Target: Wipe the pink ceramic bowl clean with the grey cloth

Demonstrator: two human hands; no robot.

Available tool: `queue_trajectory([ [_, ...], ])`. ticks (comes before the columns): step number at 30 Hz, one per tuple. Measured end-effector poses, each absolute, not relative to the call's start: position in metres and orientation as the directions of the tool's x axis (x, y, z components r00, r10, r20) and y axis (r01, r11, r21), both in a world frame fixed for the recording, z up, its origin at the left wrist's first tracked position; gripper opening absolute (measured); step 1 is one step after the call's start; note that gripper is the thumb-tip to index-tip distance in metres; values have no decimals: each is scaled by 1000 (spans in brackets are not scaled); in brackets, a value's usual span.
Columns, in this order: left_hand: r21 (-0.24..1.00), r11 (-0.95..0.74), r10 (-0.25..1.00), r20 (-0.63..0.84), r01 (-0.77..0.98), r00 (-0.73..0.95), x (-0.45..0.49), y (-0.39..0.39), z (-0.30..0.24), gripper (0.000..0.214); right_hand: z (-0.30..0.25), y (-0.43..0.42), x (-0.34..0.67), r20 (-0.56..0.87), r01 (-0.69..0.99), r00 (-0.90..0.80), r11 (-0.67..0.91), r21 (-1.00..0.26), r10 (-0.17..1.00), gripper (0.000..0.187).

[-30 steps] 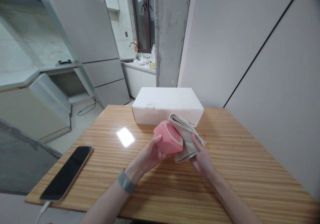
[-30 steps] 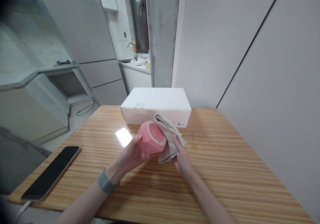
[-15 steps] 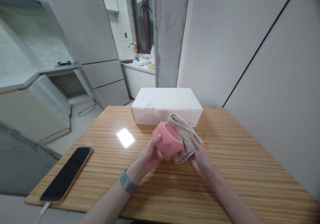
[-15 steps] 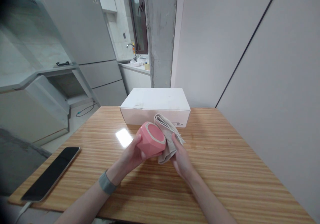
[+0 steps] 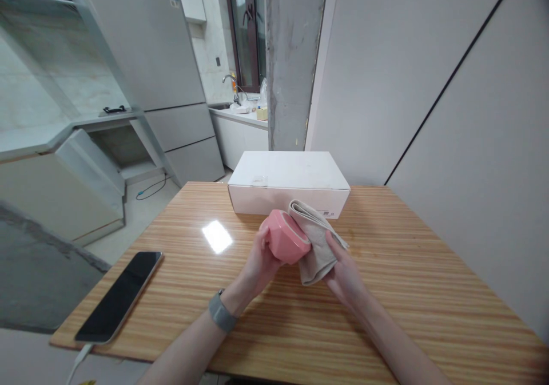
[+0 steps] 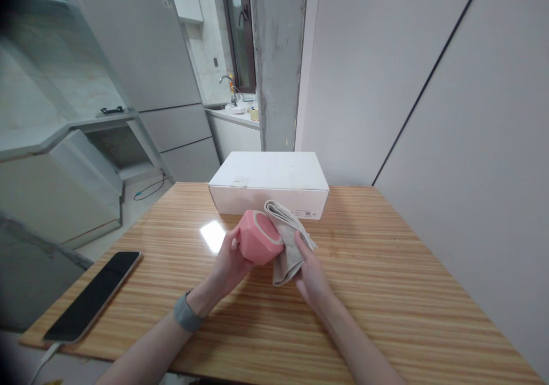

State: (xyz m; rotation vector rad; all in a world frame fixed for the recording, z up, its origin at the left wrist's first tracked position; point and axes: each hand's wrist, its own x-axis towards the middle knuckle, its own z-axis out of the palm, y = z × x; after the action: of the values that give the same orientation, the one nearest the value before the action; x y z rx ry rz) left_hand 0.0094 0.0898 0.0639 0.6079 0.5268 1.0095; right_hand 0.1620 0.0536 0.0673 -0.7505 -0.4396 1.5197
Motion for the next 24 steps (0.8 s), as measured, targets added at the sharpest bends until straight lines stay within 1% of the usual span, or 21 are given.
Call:
queue_trajectory([
  [4, 678, 370, 896, -79, -635, 437, 8, 88, 67, 54, 73, 54, 162, -163, -738, 16, -98, -668, 986, 35],
  [7, 676, 411, 858, -59, -612, 510, 7, 85, 66, 53, 79, 52, 162, -159, -718, 12, -102, -688, 987, 35],
  [10, 705, 424, 825, -41, -569, 564, 6, 85, 62, 53, 81, 50, 162, -164, -690, 21, -105, -717, 986, 34],
  [15, 773, 284, 904, -18, -567, 428, 6, 88, 58, 52, 77, 48, 163, -190, -666, 36, -119, -736, 981, 33],
  [20, 845, 124, 969, 11, -521, 248, 7, 92, 57, 77, 80, 46, 159, -176, -682, 53, -93, -726, 983, 37],
  [22, 860, 74, 980, 30, -504, 196, 8, 92, 56, 81, 81, 46, 157, -173, -691, 49, -92, -717, 984, 37],
  [24, 865, 77, 982, 20, -496, 188, 9, 91, 56, 83, 80, 46, 158, -176, -699, 38, -99, -708, 984, 36],
])
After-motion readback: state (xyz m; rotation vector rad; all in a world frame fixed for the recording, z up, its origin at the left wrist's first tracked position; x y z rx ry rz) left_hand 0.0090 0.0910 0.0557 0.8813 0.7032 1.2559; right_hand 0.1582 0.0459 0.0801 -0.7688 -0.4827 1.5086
